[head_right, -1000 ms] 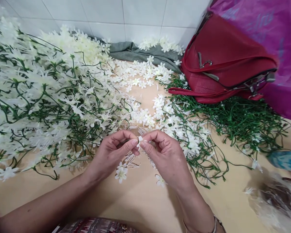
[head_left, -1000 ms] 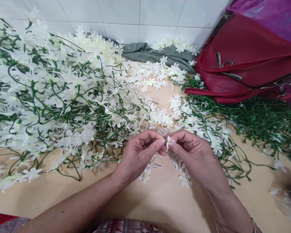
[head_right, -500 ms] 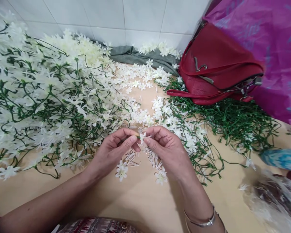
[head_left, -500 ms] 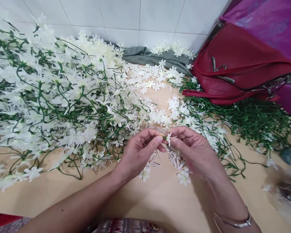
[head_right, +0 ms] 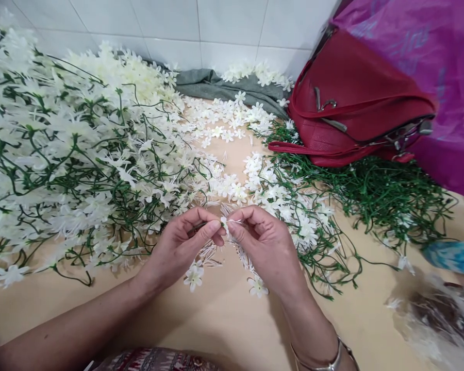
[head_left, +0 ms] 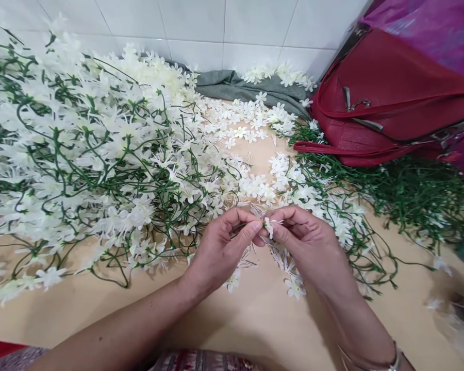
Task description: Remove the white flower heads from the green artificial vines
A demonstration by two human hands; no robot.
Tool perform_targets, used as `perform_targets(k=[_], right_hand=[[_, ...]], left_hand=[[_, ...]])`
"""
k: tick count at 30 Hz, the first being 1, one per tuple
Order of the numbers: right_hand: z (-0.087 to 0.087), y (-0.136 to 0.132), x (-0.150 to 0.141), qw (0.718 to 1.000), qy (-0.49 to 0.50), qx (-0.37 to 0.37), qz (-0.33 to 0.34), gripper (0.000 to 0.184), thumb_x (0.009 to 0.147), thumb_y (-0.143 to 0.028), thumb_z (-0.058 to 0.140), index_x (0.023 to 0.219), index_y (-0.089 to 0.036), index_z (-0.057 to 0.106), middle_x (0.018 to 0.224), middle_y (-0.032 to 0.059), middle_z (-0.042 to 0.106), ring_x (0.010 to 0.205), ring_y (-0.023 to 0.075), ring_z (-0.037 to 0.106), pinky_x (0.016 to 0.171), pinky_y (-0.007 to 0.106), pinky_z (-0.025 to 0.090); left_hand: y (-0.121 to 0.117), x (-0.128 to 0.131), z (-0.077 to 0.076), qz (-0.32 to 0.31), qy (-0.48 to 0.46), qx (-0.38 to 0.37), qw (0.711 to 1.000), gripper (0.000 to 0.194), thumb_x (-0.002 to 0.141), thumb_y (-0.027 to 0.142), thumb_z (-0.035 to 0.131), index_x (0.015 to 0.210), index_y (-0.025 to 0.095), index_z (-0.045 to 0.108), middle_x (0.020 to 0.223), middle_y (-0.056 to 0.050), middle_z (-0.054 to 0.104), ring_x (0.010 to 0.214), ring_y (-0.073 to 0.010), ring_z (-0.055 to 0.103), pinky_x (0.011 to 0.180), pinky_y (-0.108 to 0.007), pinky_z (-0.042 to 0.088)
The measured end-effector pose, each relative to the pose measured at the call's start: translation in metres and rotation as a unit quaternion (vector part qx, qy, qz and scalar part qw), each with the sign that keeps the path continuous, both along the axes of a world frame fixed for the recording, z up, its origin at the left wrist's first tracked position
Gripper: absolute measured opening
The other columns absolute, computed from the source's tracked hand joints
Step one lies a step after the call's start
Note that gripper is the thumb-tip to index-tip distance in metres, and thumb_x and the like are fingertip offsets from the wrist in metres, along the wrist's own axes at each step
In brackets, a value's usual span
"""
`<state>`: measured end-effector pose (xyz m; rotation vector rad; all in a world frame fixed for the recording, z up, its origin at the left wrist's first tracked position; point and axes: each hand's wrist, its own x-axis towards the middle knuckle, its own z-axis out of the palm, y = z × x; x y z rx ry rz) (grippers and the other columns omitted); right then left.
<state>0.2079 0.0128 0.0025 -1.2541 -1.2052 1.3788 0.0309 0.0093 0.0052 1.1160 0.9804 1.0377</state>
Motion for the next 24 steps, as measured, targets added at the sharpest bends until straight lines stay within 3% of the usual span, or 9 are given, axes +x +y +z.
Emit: perform_targets(k=[8,11,13,15,17,18,20,24], right_hand=[[-0.002,-0.003,-0.006,1.0,0.012,-0.009,-0.002,0.016,0.088,-0.035,0.079,0.087,-0.023,0.069,0.078,0.0003,0.07,0.071,0.0165,0.063,0.067,0.028,0.051],[0.0,-0.003,-0.003,0.999,0.011,0.044,-0.015,0.015,0.087,-0.034,0.08,0.087,-0.024,0.07,0.087,0.0016,0.072,0.081,0.0179,0.066,0.074,0.029,0.053],[0.004,-0.003,-0.001,0.993,0.006,0.1,-0.06,0.013,0.086,-0.033,0.082,0.092,-0.026,0.072,0.097,0.0024,0.073,0.092,0.0193,0.068,0.083,0.031,0.054],[0.007,-0.002,0.002,0.982,-0.02,0.14,-0.127,0.013,0.089,-0.035,0.079,0.098,-0.028,0.072,0.102,0.0035,0.073,0.099,0.0208,0.068,0.09,0.033,0.053],[0.008,-0.001,0.004,0.97,-0.059,0.157,-0.178,0.013,0.092,-0.038,0.075,0.099,-0.028,0.072,0.101,0.0047,0.073,0.098,0.022,0.068,0.09,0.036,0.053],[0.008,0.0,0.005,0.966,-0.076,0.16,-0.188,0.013,0.093,-0.039,0.073,0.098,-0.027,0.071,0.1,0.005,0.073,0.096,0.0224,0.067,0.09,0.036,0.053],[0.008,0.002,0.008,0.963,-0.107,0.163,-0.186,0.014,0.093,-0.038,0.073,0.097,-0.025,0.071,0.098,0.0049,0.072,0.094,0.0226,0.066,0.089,0.037,0.052],[0.007,0.003,0.012,0.949,-0.218,0.184,-0.134,0.011,0.094,-0.036,0.07,0.092,-0.025,0.07,0.093,0.0037,0.071,0.089,0.0227,0.064,0.087,0.039,0.05]], left_hand=[[0.0,0.003,-0.004,0.009,-0.02,0.004,1.0,0.018,0.098,0.029,0.065,0.085,0.016,0.065,0.078,-0.002,0.072,0.076,-0.0135,0.068,0.078,-0.026,0.055],[-0.003,0.0,0.006,-0.006,0.001,0.034,0.999,0.018,0.099,0.029,0.065,0.086,0.016,0.066,0.075,-0.002,0.072,0.073,-0.0143,0.069,0.075,-0.028,0.057],[-0.004,-0.004,0.017,0.022,0.032,0.106,0.994,0.013,0.1,0.028,0.064,0.093,0.018,0.068,0.078,-0.003,0.073,0.073,-0.0146,0.069,0.072,-0.028,0.058],[-0.002,-0.01,0.029,0.152,0.069,0.241,0.956,0.012,0.101,0.026,0.063,0.112,0.023,0.067,0.104,-0.004,0.075,0.084,-0.0157,0.072,0.073,-0.029,0.059],[0.002,-0.016,0.039,0.33,0.109,0.371,0.861,0.037,0.099,0.025,0.064,0.135,0.033,0.059,0.147,-0.002,0.059,0.116,-0.0219,0.068,0.083,-0.034,0.061],[0.004,-0.019,0.042,0.386,0.144,0.4,0.819,0.05,0.098,0.027,0.065,0.145,0.038,0.051,0.162,0.002,0.045,0.136,-0.026,0.057,0.093,-0.038,0.06],[0.006,-0.022,0.046,0.412,0.241,0.372,0.796,0.066,0.097,0.026,0.066,0.154,0.046,0.039,0.173,0.013,0.02,0.158,-0.0289,0.026,0.112,-0.045,0.051],[0.003,-0.026,0.04,0.387,0.325,0.389,0.77,0.08,0.095,0.02,0.069,0.159,0.044,0.03,0.175,0.011,0.016,0.163,-0.0309,0.002,0.116,-0.05,0.048]])
